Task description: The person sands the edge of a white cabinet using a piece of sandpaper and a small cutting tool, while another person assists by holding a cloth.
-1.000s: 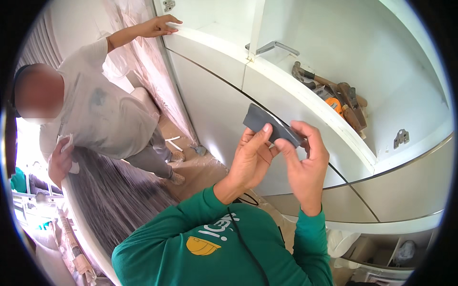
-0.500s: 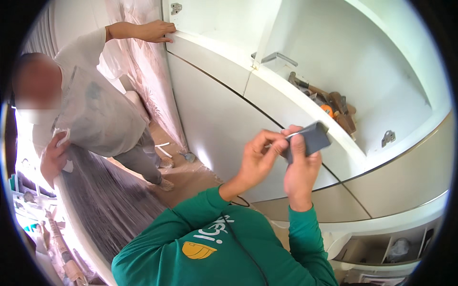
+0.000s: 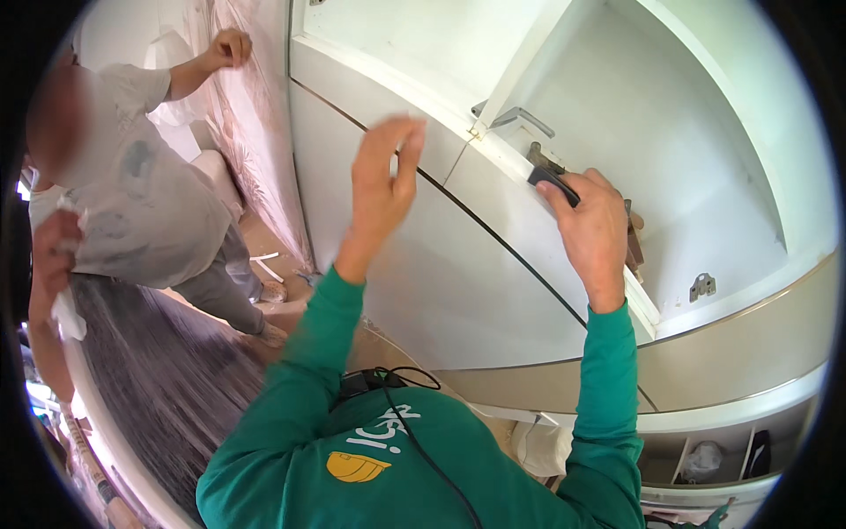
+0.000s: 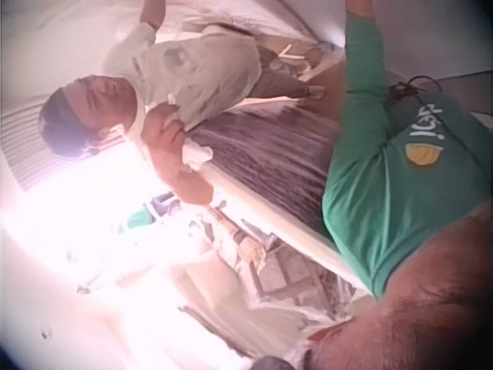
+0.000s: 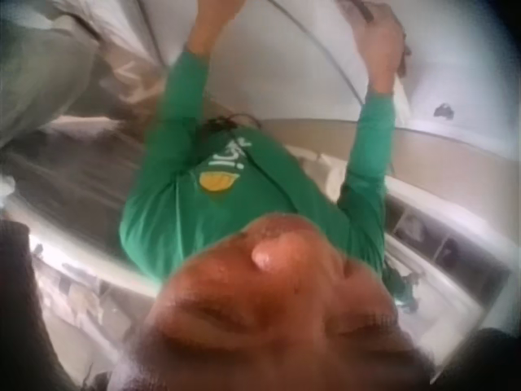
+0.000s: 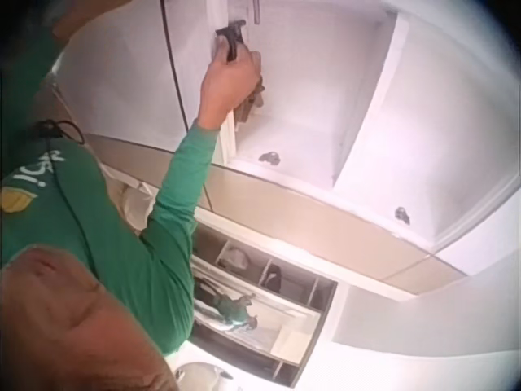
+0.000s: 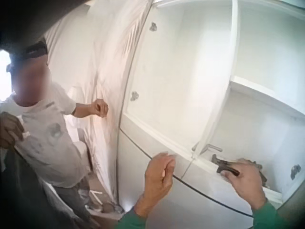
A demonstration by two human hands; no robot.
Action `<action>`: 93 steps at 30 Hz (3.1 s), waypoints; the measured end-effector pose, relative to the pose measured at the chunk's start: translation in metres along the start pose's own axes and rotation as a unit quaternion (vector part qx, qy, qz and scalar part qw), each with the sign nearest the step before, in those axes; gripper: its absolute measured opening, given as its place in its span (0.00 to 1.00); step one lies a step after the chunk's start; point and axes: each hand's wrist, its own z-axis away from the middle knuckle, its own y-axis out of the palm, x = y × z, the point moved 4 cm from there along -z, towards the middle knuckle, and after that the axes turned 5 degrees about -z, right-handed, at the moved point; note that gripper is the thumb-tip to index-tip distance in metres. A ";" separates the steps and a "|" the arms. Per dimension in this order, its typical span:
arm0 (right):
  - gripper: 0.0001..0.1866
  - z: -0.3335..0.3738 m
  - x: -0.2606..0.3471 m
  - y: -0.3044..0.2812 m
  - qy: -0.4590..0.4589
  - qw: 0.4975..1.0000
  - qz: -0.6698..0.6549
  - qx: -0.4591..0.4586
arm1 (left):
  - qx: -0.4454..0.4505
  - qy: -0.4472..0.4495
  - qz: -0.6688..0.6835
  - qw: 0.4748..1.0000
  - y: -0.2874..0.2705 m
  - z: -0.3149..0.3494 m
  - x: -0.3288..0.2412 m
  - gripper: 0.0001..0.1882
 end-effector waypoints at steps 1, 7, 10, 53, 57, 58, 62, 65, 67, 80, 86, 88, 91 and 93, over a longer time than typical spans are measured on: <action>0.16 0.003 -0.010 -0.002 -0.014 1.000 0.005 -0.014 | -0.004 0.085 -0.047 0.995 0.006 -0.023 0.012 0.08; 0.12 0.006 -0.059 -0.024 0.101 0.988 -0.117 -0.013 | 0.080 0.154 -0.095 0.980 0.044 -0.099 0.084 0.17; 0.12 0.006 -0.033 -0.017 0.112 0.987 -0.107 -0.032 | 0.201 0.096 -0.145 0.964 0.061 -0.082 0.108 0.19; 0.17 -0.026 -0.022 0.018 0.136 0.986 -0.087 0.050 | 0.259 0.075 -0.020 0.963 0.060 -0.030 0.017 0.52; 0.17 -0.041 0.005 0.036 0.096 0.991 -0.086 0.025 | 0.261 0.076 -0.026 0.962 0.063 -0.026 0.017 0.52; 0.18 -0.047 0.007 0.039 0.095 0.990 -0.099 0.029 | 0.265 0.078 -0.022 0.961 0.065 -0.029 0.017 0.52; 0.19 -0.046 -0.008 0.032 0.120 0.981 -0.133 0.072 | 0.271 0.084 -0.032 0.958 0.064 -0.030 0.021 0.51; 0.20 -0.029 -0.034 0.020 0.132 0.976 -0.167 0.054 | 0.263 0.078 -0.007 0.962 0.063 -0.031 0.014 0.50; 0.20 -0.043 -0.010 0.028 0.134 0.973 -0.165 0.084 | 0.256 0.084 -0.027 0.963 0.059 -0.030 0.017 0.50; 0.18 -0.069 0.003 0.048 0.195 0.944 -0.217 0.152 | 0.250 0.102 -0.022 0.963 0.068 -0.026 0.021 0.52; 0.20 -0.051 -0.009 0.027 0.166 0.965 -0.163 0.124 | 0.242 0.101 -0.031 0.964 0.062 -0.030 0.023 0.52; 0.21 -0.047 0.002 0.032 0.160 0.965 -0.175 0.110 | 0.240 0.102 -0.037 0.965 0.062 -0.027 0.019 0.51; 0.23 -0.062 -0.002 0.044 0.170 0.968 -0.149 0.107 | 0.249 0.113 -0.040 0.961 0.063 -0.032 0.016 0.49; 0.23 -0.051 -0.012 0.038 0.183 0.963 -0.158 0.116 | 0.266 0.115 -0.048 0.956 0.061 -0.032 0.017 0.50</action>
